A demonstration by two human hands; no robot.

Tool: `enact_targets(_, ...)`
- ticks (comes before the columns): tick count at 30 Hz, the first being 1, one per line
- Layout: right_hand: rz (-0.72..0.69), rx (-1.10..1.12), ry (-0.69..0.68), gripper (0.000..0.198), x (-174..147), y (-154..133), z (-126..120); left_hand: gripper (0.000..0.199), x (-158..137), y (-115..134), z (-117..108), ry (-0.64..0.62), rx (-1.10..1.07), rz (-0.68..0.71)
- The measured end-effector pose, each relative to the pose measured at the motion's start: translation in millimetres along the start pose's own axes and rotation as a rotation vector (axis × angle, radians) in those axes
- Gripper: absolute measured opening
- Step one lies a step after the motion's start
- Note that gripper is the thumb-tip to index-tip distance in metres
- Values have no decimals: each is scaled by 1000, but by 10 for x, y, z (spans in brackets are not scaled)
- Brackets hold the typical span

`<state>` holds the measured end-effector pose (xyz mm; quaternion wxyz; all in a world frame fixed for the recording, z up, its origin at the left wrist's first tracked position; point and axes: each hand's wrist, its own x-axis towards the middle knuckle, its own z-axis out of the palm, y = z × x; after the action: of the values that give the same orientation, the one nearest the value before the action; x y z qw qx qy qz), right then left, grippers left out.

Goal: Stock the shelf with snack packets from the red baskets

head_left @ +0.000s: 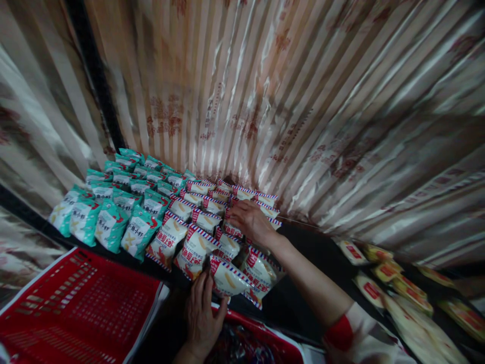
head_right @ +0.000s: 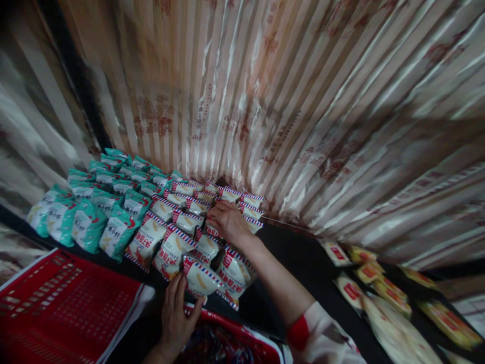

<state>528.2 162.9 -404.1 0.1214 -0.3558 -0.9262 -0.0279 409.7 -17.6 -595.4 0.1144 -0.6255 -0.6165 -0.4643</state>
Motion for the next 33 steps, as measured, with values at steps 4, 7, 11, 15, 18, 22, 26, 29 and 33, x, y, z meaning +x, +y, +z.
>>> enact_targets(4, -49, -78, -208, 10, -39, -232, 48, 49, 5, 4, -9, -9, 7, -2)
enact_targets(7, 6, -141, -292, 3, -12, -293, 131, 52, 15, 6, -20, -8, 14, -2)
enact_targets(11, 19, -147, -275, 5, 22, -259, 149, 54, 43, 18, -37, 1, 14, 2)
enact_targets(15, -13, -161, -233, 7, 11, -248, 110, 58, 55, 26, -48, -26, 17, 0)
enact_targets(18, -38, -170, -241, 9, 18, -275, 79, 60, 46, 26, -46, -42, 21, -6)
enact_targets(22, -105, -148, -214, 15, 61, -306, 33, 62, 35, 21, -32, -39, 15, -32)
enact_targets(26, -170, -76, -171, 17, 101, -315, -10, 61, 51, 19, -35, -51, 8, -37)
enact_targets(29, -184, -36, -156, 19, 119, -313, -42, 58, 73, 25, -48, -39, 8, -33)
enact_targets(33, -173, -54, -154, 20, 95, -287, -51, 58, 77, 26, -50, -40, -7, -32)
